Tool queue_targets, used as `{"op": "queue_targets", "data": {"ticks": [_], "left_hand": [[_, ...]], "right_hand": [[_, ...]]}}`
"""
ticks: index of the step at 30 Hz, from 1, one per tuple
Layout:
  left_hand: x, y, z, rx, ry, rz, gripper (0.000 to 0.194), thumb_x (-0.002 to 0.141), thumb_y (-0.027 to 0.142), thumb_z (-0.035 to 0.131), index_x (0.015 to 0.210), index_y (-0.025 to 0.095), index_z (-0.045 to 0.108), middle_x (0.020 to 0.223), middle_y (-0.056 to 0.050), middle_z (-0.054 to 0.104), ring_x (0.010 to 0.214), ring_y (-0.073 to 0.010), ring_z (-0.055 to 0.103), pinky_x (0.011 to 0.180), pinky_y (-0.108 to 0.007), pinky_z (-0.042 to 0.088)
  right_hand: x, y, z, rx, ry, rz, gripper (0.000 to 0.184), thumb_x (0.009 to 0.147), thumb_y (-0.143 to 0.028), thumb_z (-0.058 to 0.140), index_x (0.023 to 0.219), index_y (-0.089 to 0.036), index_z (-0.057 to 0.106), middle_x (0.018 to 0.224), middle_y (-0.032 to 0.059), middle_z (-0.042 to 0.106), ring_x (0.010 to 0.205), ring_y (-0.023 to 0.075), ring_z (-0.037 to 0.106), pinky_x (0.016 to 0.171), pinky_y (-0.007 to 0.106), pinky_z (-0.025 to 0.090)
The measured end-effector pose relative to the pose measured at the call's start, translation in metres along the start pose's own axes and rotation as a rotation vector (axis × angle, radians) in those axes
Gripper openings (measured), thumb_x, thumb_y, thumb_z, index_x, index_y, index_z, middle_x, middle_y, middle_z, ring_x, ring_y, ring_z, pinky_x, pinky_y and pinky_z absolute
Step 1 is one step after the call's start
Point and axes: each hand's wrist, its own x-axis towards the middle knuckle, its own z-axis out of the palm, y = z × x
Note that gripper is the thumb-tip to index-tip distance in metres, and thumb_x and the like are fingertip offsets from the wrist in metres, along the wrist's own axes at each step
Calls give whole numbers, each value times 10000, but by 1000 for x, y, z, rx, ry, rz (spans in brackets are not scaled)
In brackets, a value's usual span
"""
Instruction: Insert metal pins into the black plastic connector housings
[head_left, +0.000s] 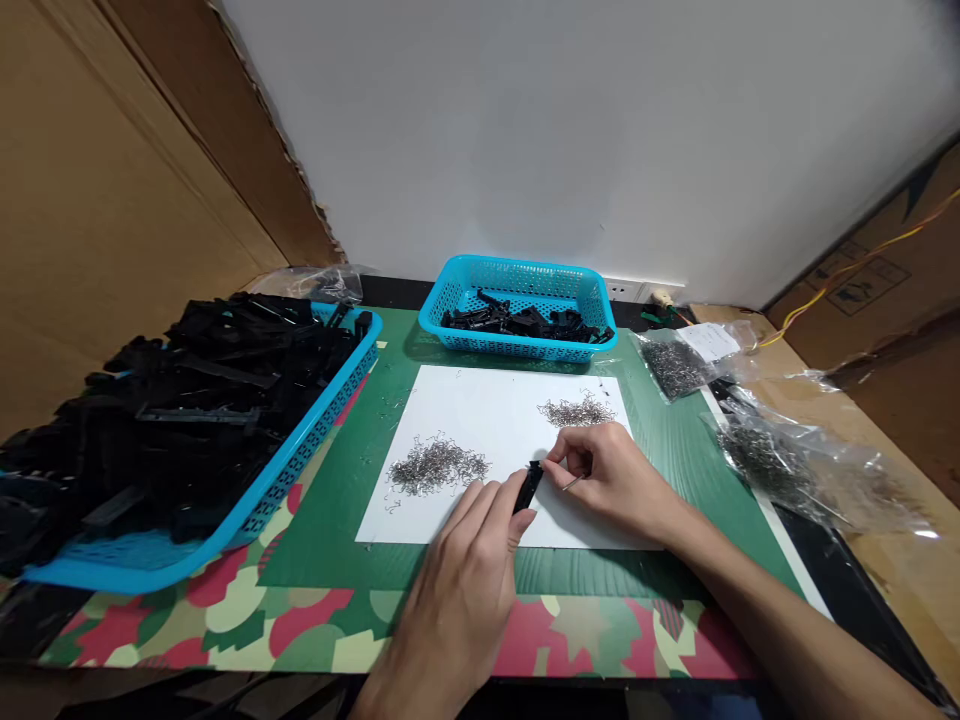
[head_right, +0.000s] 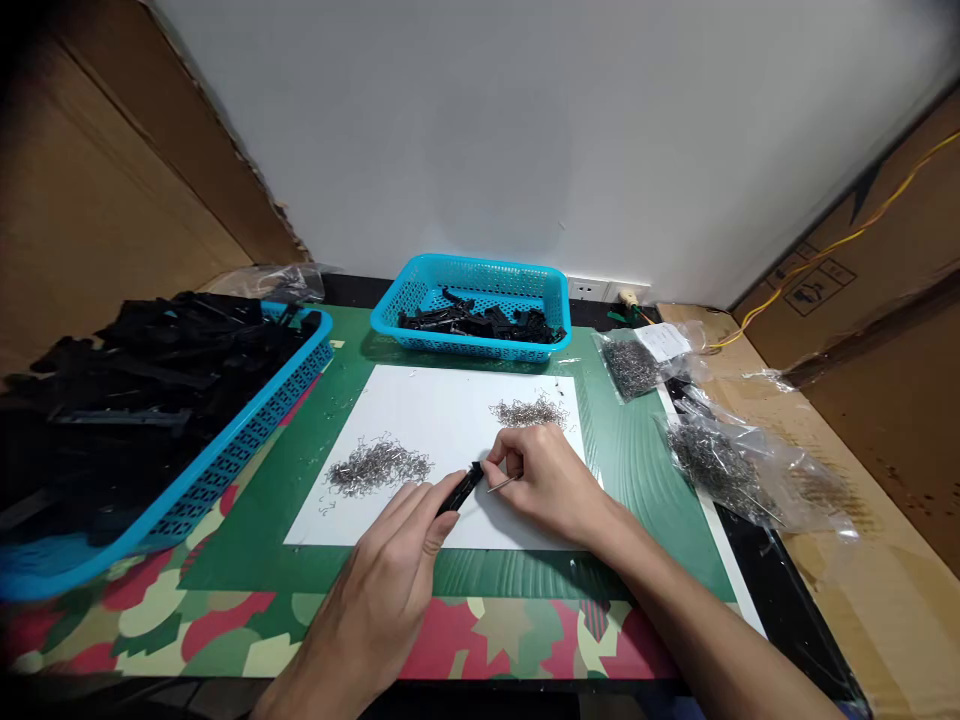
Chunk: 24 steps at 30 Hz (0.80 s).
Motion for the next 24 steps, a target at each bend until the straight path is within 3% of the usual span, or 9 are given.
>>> {"op": "queue_targets", "data": {"ticks": [11,15,18,21,24], "left_hand": [[2,-4,2,79,13,75,383,1068,87,386,1406,178,543,1127,-111,718,1047,-274,681,808,-407,585],[3,-4,2,53,19,60,413,1045,47,389,1402,175,553,1139,-114,715,1062,-260,693,821,-381,599],[2,-3,1,41,15,33,410,1044,58,398,1396,191,560,1125,-106,711,1050,-258,699,812,-377,602],[1,-3,0,-6,7,13,409,1044,54,378,1376,197,570,1094,-95,705,1021,-234,706,806,-345,609],[1,-3,0,-34,4,10,397,1051,61,366,1353,202,583,1089,-89,708,1012,-221,710,811,-332,613]], "right_hand": [[-1,-1,7,-31,-1,-45,133,860,-111,645,738,-157,671,561,-43,547,521,92,478,558,245,329],[0,1,0,0,-66,-38,176,927,-152,633,771,-156,714,607,-26,609,559,98,499,556,245,334],[-2,2,-9,6,-122,-44,157,961,-180,632,908,-174,779,686,-11,688,608,114,556,576,247,374],[-5,2,-19,-43,-25,-111,172,991,-194,622,1023,-190,791,798,19,723,678,138,613,623,262,439],[-6,1,-25,-64,103,-267,227,1034,-172,568,1097,-213,782,988,65,718,861,177,672,742,301,522]]}}
